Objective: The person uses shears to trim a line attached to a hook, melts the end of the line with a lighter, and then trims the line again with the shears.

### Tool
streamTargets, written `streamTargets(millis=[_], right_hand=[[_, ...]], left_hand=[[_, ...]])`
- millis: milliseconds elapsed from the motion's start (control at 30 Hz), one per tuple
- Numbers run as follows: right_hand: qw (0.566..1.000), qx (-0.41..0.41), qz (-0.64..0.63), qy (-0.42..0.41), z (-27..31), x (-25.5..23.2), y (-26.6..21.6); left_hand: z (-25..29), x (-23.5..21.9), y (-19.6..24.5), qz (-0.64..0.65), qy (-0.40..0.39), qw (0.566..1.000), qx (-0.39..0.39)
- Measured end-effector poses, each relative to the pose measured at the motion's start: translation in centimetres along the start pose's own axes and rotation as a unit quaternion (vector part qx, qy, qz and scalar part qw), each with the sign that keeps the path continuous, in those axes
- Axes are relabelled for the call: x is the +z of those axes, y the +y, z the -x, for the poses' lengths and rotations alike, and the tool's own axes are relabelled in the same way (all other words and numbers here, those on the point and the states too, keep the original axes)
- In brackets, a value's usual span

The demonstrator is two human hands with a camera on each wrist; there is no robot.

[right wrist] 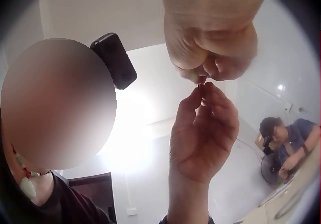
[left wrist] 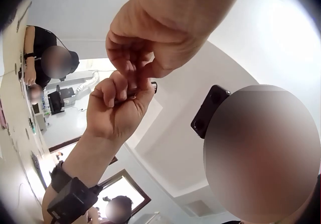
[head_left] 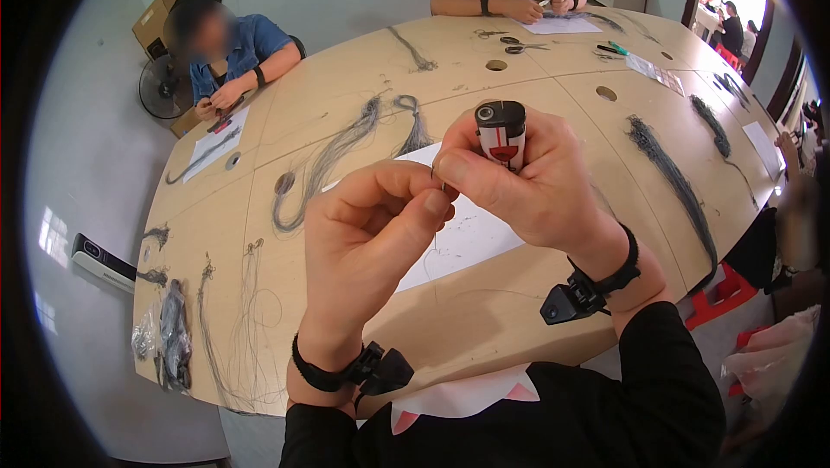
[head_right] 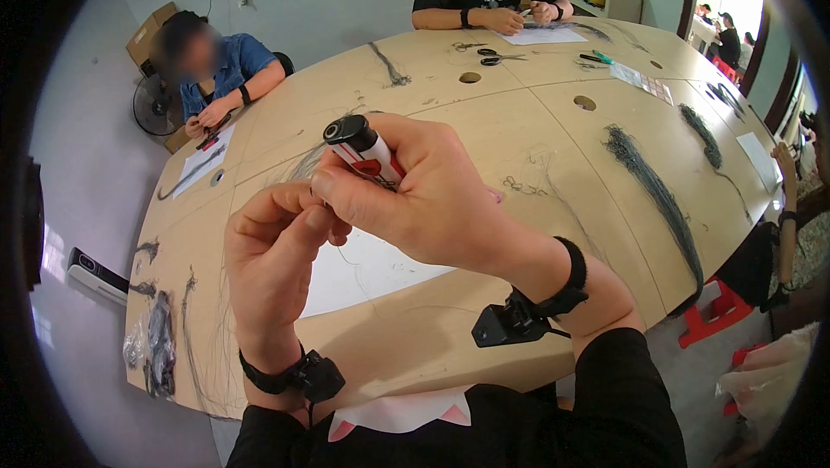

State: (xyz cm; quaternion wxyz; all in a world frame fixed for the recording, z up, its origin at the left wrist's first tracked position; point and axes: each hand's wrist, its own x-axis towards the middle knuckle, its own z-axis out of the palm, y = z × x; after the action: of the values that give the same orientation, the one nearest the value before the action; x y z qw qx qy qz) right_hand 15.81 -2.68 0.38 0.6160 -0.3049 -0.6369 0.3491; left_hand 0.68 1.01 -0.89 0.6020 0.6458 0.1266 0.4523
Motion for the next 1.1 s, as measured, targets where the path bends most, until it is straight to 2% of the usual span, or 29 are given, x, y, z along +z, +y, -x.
streamTargets(millis=[267,333,467,567,667,733,767,833,967,1033,1100], right_hand=[[1.0,-0.02,-0.006,0.005,0.0,0.2,0.4],[1.0,-0.025,-0.014,0.002,0.0,0.3,0.6],[0.998,-0.025,-0.051,-0.002,0.0,0.4,0.9],[0.999,-0.041,-0.029,0.007,0.0,0.4,0.7],[0.998,-0.059,0.027,0.024,0.1,0.4,0.6],[0.995,-0.066,0.064,0.034,0.2,0.2,0.6],[0.991,-0.074,0.1,0.039,0.2,0.1,0.7],[0.986,-0.083,0.136,0.045,0.1,0.0,0.7],[0.995,-0.063,0.066,0.045,0.0,0.1,0.6],[0.997,-0.059,0.027,0.043,0.0,0.2,0.7],[0.998,-0.039,-0.029,0.028,0.0,0.3,0.5]], left_hand=[[0.0,0.3,0.0,-0.044,0.031,0.998,0.018],[0.0,0.5,0.1,0.042,0.032,0.998,-0.025],[-0.1,0.3,0.2,0.056,0.033,0.997,-0.046],[0.0,0.4,-0.1,0.046,0.037,0.998,-0.017],[0.0,0.5,-0.3,-0.025,0.058,0.998,0.022],[-0.1,0.7,-0.5,-0.12,0.079,0.983,0.113],[-0.2,0.8,-0.6,-0.12,0.079,0.983,0.113],[-0.3,0.9,-0.8,-0.127,0.082,0.975,0.16],[0.0,0.7,-0.2,-0.112,0.082,0.985,0.103],[0.0,0.7,0.1,-0.029,0.06,0.997,0.026],[0.1,0.7,0.0,-0.022,0.057,0.998,0.034]])
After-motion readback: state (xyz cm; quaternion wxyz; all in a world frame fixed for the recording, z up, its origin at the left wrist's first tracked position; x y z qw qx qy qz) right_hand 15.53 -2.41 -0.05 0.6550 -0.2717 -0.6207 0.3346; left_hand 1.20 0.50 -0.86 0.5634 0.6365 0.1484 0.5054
